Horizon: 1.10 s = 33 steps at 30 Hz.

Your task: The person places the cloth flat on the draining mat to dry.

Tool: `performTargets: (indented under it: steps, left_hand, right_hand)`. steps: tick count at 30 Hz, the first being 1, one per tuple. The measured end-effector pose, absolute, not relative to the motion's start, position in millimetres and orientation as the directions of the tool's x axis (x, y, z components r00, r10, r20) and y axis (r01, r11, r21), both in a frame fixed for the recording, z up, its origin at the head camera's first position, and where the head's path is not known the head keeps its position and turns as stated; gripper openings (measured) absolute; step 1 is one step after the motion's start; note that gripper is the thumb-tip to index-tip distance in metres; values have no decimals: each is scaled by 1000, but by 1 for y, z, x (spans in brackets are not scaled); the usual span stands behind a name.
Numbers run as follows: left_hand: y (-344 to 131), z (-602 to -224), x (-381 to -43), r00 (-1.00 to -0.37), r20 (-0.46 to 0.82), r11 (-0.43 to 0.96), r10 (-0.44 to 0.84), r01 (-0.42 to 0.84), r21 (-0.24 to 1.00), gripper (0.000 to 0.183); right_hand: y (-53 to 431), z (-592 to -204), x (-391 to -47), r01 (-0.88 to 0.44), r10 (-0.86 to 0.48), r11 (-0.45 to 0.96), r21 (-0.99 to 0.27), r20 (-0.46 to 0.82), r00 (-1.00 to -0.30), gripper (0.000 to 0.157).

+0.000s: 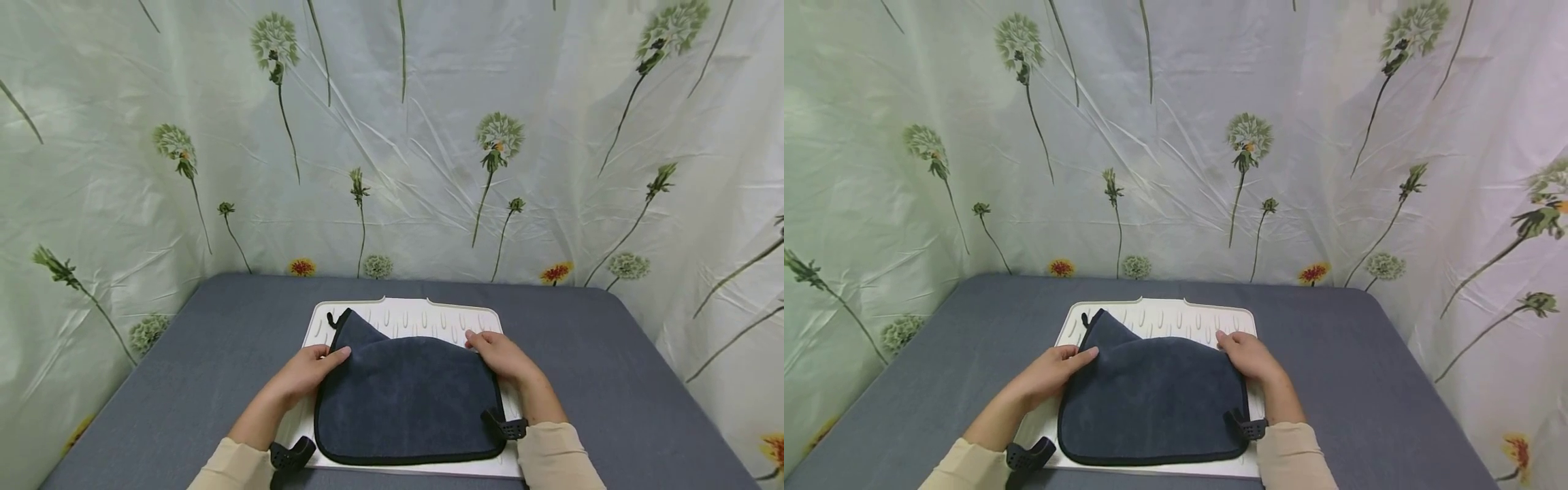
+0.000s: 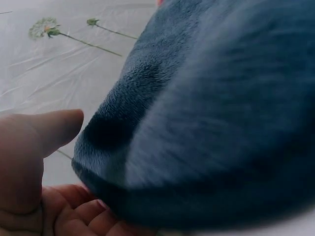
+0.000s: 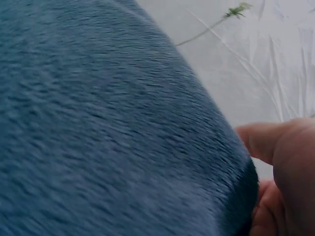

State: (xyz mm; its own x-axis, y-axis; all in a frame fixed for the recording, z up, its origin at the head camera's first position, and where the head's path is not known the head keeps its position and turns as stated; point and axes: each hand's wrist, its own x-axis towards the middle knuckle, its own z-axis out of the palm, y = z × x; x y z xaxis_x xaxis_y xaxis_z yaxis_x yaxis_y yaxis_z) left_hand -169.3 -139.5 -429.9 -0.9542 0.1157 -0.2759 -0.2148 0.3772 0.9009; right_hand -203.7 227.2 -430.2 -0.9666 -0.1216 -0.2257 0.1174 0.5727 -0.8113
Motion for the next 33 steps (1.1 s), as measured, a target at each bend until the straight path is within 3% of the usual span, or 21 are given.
performTargets:
  steps: [5, 12, 16, 21, 33]
  left_hand:
    - [-131, -424, -195, -951, -304, 408, 56, -256, 876, 42]
    - [-120, -420, -228, -933, -360, 428, 0, -326, 843, 57]
    - [-114, -419, -239, -939, -337, 507, -62, -321, 800, 62]
    - [-108, -419, -242, -956, -271, 516, -116, -291, 806, 37]
    - [-118, -415, -239, -972, -164, 462, -167, -224, 858, 39]
  right_hand:
    - [219, -433, -202, 139, -66, 581, -802, -216, -974, 33]
    - [213, -434, -202, 117, -102, 557, -822, -208, -973, 23]
    - [214, -432, -202, 100, -135, 528, -843, -200, -971, 27]
    - [213, -430, -203, 71, -170, 483, -873, -173, -970, 32]
    - [230, -417, -205, 121, -113, 427, -896, -185, -976, 39]
